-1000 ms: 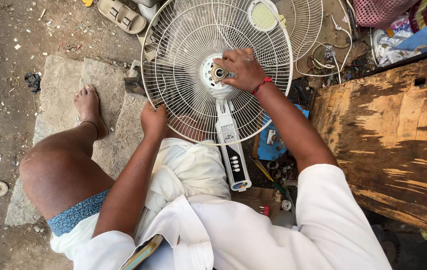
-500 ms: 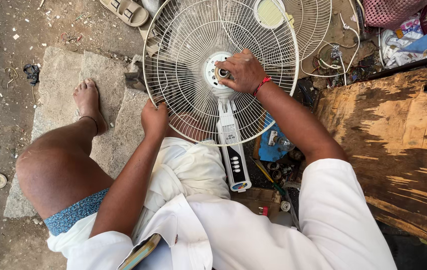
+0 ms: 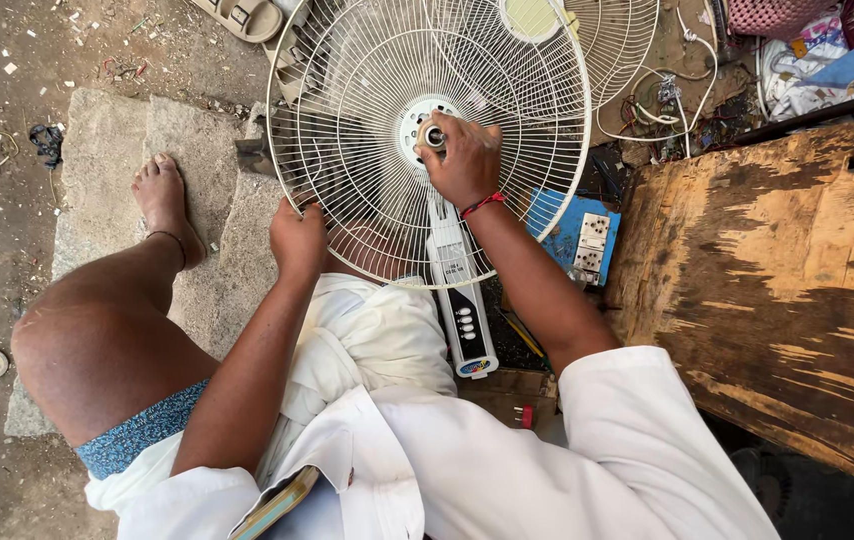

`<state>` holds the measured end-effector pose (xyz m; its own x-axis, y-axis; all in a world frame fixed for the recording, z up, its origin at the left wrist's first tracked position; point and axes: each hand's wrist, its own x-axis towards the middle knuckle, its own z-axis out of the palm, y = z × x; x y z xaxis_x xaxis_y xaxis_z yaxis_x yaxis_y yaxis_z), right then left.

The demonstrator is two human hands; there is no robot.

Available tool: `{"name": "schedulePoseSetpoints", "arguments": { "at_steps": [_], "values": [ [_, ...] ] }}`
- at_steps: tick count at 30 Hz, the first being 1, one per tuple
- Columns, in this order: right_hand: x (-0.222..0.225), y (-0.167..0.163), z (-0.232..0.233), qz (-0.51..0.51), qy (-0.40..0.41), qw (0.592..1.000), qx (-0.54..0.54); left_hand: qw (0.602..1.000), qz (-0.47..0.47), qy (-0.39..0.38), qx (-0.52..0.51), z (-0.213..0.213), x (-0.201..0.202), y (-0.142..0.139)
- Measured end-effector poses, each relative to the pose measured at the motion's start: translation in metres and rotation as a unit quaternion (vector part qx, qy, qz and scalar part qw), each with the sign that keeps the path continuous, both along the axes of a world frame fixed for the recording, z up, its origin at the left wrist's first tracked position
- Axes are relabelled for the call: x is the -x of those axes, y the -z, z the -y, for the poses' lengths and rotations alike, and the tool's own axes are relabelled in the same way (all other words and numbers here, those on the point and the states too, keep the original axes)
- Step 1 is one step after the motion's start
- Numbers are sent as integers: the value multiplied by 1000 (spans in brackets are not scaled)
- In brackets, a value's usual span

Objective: The person uses a screwdriver to adjust the central hub of a standing fan, then sits on the floor to assemble the fan by attaching the blades and securing the front grill.

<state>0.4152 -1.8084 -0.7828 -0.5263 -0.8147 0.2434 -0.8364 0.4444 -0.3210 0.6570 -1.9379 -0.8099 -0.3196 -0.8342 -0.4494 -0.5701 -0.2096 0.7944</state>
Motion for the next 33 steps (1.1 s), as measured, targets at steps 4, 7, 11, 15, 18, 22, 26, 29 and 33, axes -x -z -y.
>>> {"name": "schedulePoseSetpoints", "arguments": {
  "at_steps": [4, 7, 11, 15, 18, 22, 26, 29, 33],
  "values": [
    [-14, 13, 7, -12, 84, 996, -5, 1000, 14, 5, 1, -2, 0, -1],
    [-24, 12, 11, 8, 142, 990, -8, 999, 12, 19, 34, -1, 0, -5],
    [-11, -6, 3, 29, 65, 997, -25, 1000, -5, 9, -7, 4, 0, -9],
    [29, -32, -20, -28, -123, 985, -121, 999, -34, 19, 20, 1, -1, -10],
    [50, -43, -16, -36, -195, 965, -170, 999, -26, 21, 11, -2, -1, -11],
    [63, -46, 0, -61, -258, 947, -180, 999, -29, 14, -1, 1, 0, -14],
    [68, -38, 0, -67, -265, 944, -187, 998, -32, 28, 53, 0, 0, -11],
    [68, -29, -8, -131, -263, 939, -178, 999, -31, 21, 19, -2, 0, -7],
    [55, -12, -12, -143, -217, 961, -93, 999, -38, 15, 29, -2, 0, -5]
  ]
}}
